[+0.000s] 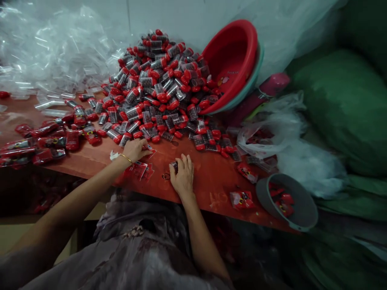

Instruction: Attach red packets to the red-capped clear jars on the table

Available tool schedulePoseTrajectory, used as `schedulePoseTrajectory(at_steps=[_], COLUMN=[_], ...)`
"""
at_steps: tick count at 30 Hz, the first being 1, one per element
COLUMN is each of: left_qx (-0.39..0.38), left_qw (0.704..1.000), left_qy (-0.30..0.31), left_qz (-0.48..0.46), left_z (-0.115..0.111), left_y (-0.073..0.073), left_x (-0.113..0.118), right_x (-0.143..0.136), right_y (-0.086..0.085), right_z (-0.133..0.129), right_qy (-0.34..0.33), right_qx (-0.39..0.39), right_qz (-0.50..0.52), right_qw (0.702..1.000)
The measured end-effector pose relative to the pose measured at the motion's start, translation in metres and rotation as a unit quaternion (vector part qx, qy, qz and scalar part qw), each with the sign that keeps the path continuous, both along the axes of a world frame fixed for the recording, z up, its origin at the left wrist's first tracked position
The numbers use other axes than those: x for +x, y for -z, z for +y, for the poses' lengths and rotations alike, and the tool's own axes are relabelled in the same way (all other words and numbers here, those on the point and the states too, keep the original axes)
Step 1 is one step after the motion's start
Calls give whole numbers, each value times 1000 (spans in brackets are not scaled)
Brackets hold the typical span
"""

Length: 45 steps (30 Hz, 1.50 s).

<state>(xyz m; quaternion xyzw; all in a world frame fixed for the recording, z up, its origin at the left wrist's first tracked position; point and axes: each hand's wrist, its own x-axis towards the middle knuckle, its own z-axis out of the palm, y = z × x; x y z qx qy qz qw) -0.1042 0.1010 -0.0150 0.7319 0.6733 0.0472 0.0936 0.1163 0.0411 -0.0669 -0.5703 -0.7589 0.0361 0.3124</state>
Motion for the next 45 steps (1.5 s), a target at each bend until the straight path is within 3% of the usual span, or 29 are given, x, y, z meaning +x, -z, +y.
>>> schedulePoseTrajectory(at_steps=[11, 14, 17, 20, 24, 26, 28, 30, 33, 35, 37, 40, 42, 45], left_qx=[2, 10, 53, 114, 168, 185, 144, 37, -109, -124, -90, -24, 4, 33], left_qw=[997, 997, 992, 976, 950, 939, 923, 879, 740, 657, 628, 667, 703, 733], left_qy=[53, 42, 21, 22, 64, 31, -39, -93, -138, -180, -207, -188, -158, -143], left_qz=[-61, -67, -111, -183, -255, -289, -355, -466, -650, -722, -745, -721, -694, -664], left_z=[-12, -21, -30, -39, -55, -63, -72, -79, -87, -91, -93, -95, -98, -102], left_y=[2, 0, -12, -29, -41, -40, -37, -33, -30, -29, -30, -30, -27, -21], left_x=[-5, -1, 7, 18, 29, 32, 33, 36, 43, 49, 53, 56, 57, 59], right_x=[-2, -3, -11, -29, -52, -57, -58, -57, -57, -57, -58, -56, -55, -55], right_y=[-1, -10, -28, -45, -56, -58, -59, -59, -56, -52, -48, -47, -48, -48], right_z=[-2, -4, -8, -8, -3, -5, -10, -17, -26, -31, -33, -35, -36, -37], right_qy=[13, 34, 22, -30, -90, -79, -52, -29, -10, 7, 12, -9, -13, 0], right_qx=[-3, 25, 25, -66, -184, -176, -142, -113, -104, -105, -116, -146, -150, -126], right_qz=[-3, 20, 105, 271, 482, 512, 506, 493, 499, 516, 529, 514, 484, 450], right_qw=[1000, 999, 994, 960, 852, 837, 849, 862, 860, 850, 841, 845, 862, 884])
